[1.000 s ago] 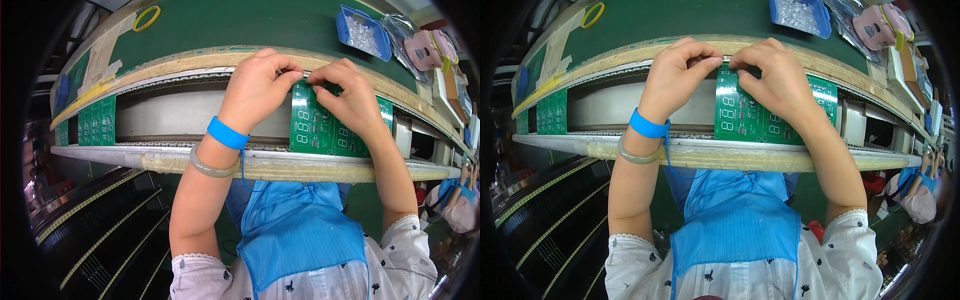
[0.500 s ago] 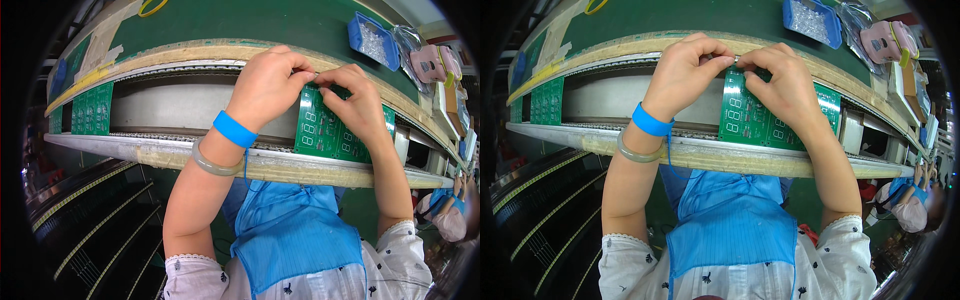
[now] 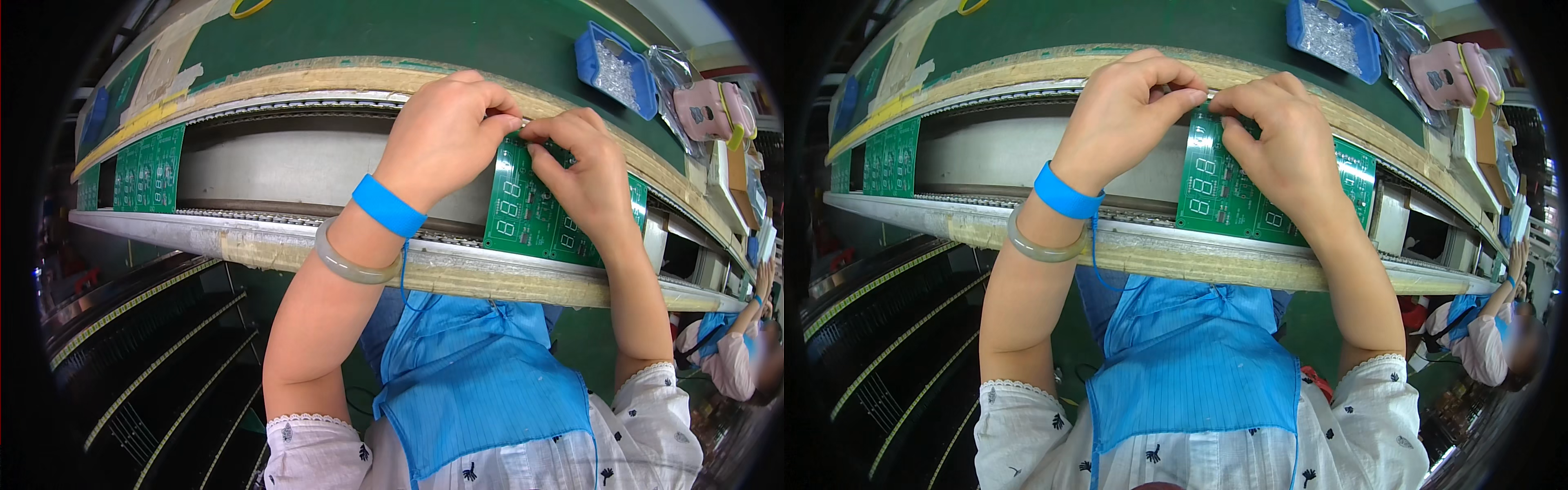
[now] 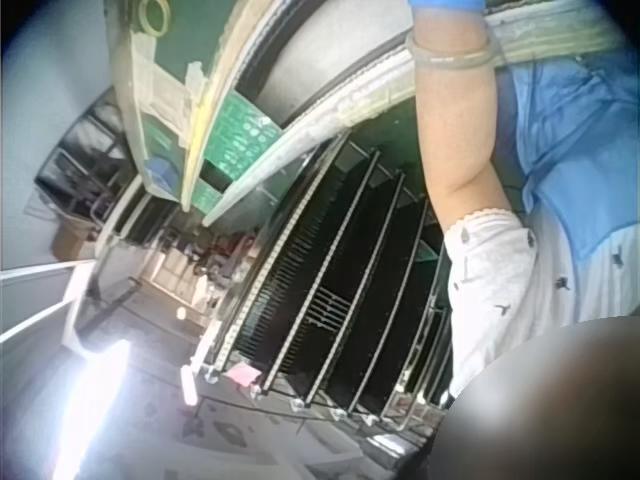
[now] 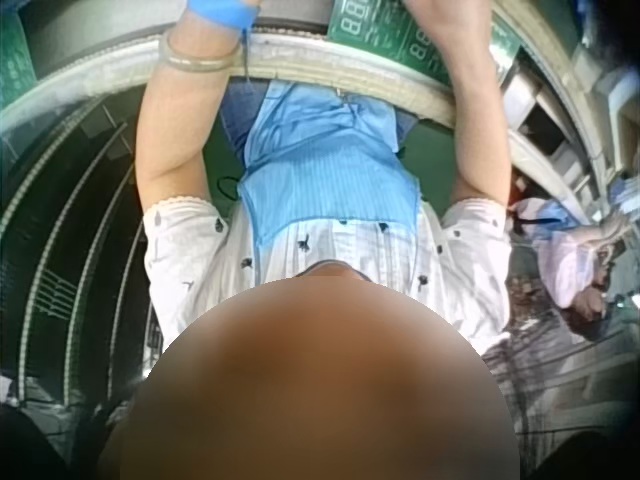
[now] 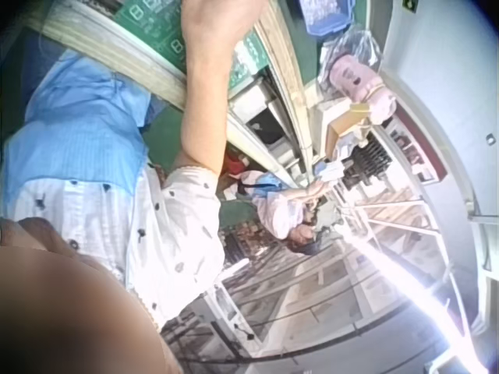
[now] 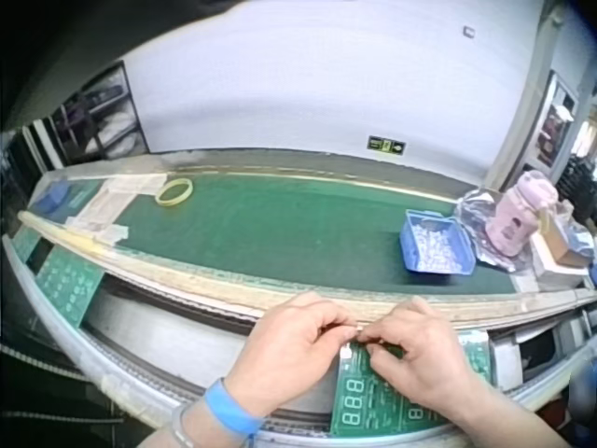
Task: Assemble small electronic components onto a green printed circuit board (PCB) on an assembly line.
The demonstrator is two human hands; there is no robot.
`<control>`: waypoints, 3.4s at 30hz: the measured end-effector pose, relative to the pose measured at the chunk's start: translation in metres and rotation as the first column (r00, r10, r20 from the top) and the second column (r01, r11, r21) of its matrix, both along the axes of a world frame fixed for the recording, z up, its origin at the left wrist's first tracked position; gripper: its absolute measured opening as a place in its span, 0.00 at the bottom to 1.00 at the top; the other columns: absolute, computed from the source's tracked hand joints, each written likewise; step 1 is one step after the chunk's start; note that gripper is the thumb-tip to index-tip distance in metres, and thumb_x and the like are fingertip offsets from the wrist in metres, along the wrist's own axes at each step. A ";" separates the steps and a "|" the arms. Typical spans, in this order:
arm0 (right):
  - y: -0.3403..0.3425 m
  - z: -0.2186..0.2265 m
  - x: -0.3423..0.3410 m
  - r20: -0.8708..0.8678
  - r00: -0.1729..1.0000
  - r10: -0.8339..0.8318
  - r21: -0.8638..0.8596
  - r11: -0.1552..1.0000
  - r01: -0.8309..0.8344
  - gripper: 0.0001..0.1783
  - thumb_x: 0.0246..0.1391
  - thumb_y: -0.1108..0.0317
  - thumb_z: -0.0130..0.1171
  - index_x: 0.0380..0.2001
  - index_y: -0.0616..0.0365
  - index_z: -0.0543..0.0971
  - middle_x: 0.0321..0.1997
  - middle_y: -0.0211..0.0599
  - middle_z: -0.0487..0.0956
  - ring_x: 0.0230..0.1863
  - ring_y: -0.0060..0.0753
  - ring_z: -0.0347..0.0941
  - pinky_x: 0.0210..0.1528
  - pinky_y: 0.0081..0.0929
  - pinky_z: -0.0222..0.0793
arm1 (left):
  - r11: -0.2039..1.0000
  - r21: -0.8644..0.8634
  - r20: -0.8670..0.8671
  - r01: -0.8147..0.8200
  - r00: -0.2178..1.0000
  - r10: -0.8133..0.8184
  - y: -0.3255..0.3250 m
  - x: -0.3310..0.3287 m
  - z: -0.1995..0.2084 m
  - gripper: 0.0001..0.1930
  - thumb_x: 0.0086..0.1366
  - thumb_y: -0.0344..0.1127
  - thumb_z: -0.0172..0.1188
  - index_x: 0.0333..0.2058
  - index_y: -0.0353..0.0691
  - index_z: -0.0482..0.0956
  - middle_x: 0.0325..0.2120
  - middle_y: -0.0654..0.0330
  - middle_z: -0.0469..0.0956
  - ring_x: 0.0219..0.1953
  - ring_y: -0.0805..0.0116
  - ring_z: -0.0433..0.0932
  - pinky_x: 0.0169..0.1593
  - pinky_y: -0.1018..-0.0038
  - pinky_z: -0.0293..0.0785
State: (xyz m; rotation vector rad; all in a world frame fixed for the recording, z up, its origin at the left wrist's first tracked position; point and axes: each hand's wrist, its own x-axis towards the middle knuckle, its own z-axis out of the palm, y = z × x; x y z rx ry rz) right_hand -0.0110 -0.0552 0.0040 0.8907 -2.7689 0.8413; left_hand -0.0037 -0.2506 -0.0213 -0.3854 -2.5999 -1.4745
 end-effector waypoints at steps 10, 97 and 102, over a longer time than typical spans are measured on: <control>0.001 -0.002 0.001 0.075 0.997 -0.013 -0.066 0.998 0.018 0.10 0.47 0.75 0.62 0.35 0.58 0.84 0.35 0.36 0.83 0.42 0.42 0.76 0.47 0.36 0.73 | 1.000 0.000 -0.006 -0.006 1.000 0.006 0.000 0.001 0.001 0.08 0.61 0.33 0.65 0.37 0.35 0.85 0.31 0.58 0.78 0.31 0.69 0.79 0.38 0.74 0.76; 0.036 -0.005 -0.013 0.305 0.951 -0.040 -0.396 0.903 0.165 0.19 0.50 0.66 0.60 0.44 0.66 0.80 0.33 0.47 0.83 0.36 0.43 0.82 0.40 0.33 0.77 | 0.956 -0.292 -0.110 0.017 0.993 -0.051 0.027 0.006 0.008 0.02 0.58 0.26 0.64 0.31 0.36 0.82 0.29 0.54 0.77 0.32 0.53 0.78 0.36 0.64 0.74; 0.037 -0.003 -0.012 0.343 0.939 -0.007 -0.385 0.911 0.147 0.17 0.55 0.69 0.62 0.46 0.65 0.79 0.34 0.33 0.79 0.38 0.23 0.75 0.44 0.23 0.73 | 0.957 -0.286 -0.113 0.051 0.990 -0.086 0.026 0.006 0.010 0.04 0.56 0.27 0.66 0.32 0.38 0.83 0.28 0.55 0.76 0.30 0.55 0.78 0.34 0.65 0.74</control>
